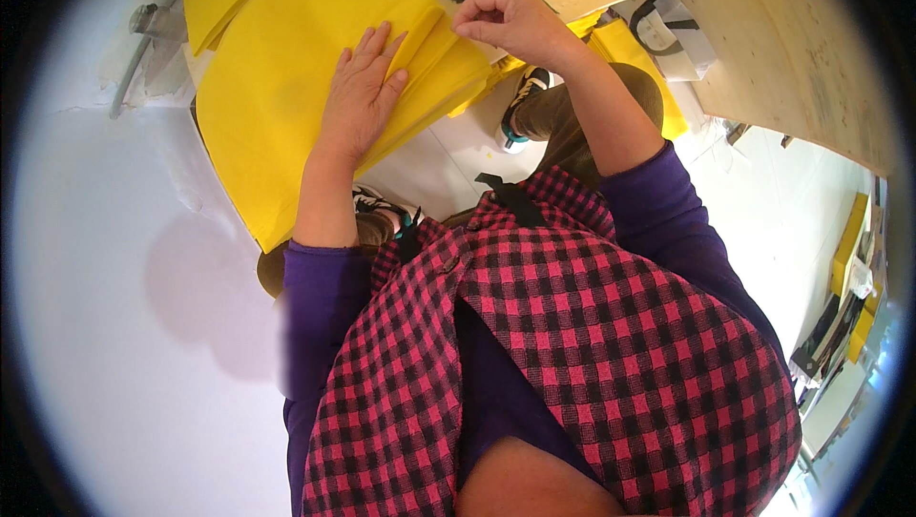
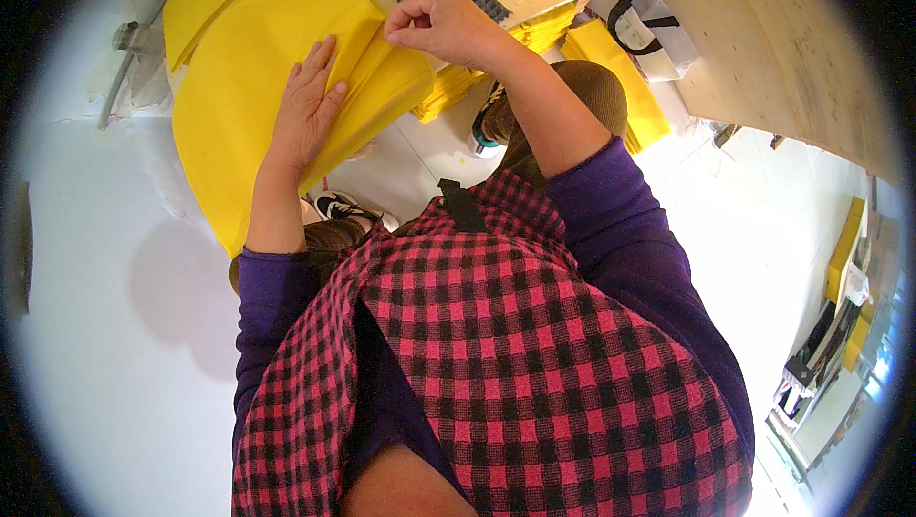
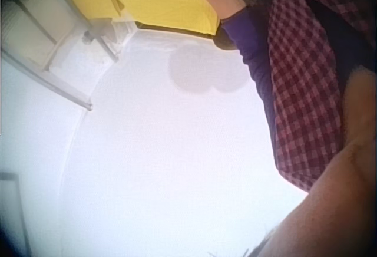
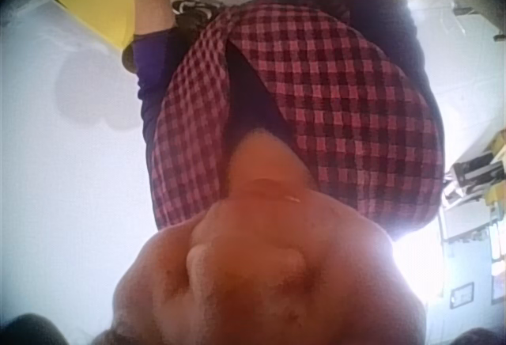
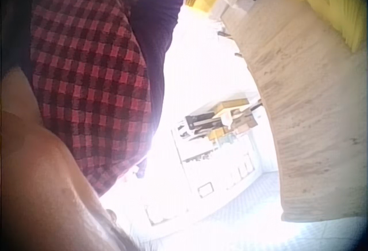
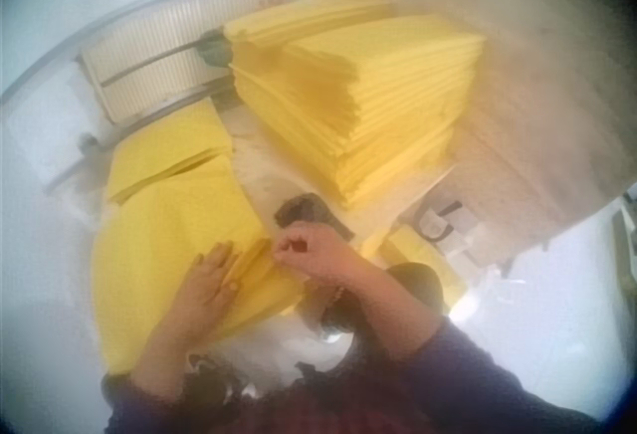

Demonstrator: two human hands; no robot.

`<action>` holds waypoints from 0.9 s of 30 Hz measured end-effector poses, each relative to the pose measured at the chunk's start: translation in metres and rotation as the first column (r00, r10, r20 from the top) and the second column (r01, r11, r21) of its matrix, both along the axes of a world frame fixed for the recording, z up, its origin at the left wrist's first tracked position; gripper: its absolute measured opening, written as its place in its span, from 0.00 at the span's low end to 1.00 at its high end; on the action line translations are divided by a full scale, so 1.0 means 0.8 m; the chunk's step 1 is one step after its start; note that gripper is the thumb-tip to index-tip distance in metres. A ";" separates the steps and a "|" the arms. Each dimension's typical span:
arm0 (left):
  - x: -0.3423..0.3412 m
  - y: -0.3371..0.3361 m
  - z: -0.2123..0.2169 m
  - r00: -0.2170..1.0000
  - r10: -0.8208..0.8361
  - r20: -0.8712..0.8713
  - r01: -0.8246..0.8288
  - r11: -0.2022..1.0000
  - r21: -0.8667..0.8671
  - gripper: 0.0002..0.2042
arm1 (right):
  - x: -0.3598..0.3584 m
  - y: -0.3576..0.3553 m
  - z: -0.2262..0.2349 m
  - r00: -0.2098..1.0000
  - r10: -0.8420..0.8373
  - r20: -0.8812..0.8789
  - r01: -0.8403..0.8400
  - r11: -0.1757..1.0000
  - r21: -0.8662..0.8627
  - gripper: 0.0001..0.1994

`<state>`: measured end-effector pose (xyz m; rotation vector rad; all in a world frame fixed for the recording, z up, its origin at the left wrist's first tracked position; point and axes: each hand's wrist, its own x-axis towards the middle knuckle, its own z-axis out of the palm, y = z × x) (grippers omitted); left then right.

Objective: The person folds multiple yellow foam sheets in half on a workbench, aligns the edges, and stacks the folded pieces. The person repeats this process for several sheets, maintaining a neat stack.

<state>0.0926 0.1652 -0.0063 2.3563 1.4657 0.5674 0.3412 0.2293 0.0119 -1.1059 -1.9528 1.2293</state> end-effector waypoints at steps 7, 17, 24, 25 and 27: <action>0.000 0.000 0.000 1.000 0.001 -0.001 -0.001 1.000 -0.006 0.26 | 0.005 -0.013 -0.016 0.995 -0.057 -0.082 0.053 0.997 -0.050 0.04; 0.000 0.001 -0.005 0.999 0.010 0.044 -0.011 1.000 0.026 0.24 | -0.001 -0.022 -0.013 0.987 -0.094 -0.132 0.098 0.995 0.024 0.04; -0.001 0.001 -0.006 0.997 0.019 0.074 -0.021 0.999 0.030 0.24 | -0.007 -0.025 -0.011 0.976 -0.108 -0.191 0.114 0.993 0.019 0.06; 0.000 0.002 -0.006 0.997 0.018 0.074 -0.020 0.999 0.026 0.24 | -0.008 -0.025 -0.010 0.977 -0.117 -0.180 0.119 0.993 0.003 0.06; -0.001 0.001 -0.005 0.997 0.011 0.083 -0.014 0.999 0.031 0.24 | -0.008 -0.026 -0.008 0.984 -0.096 -0.149 0.106 0.993 0.057 0.04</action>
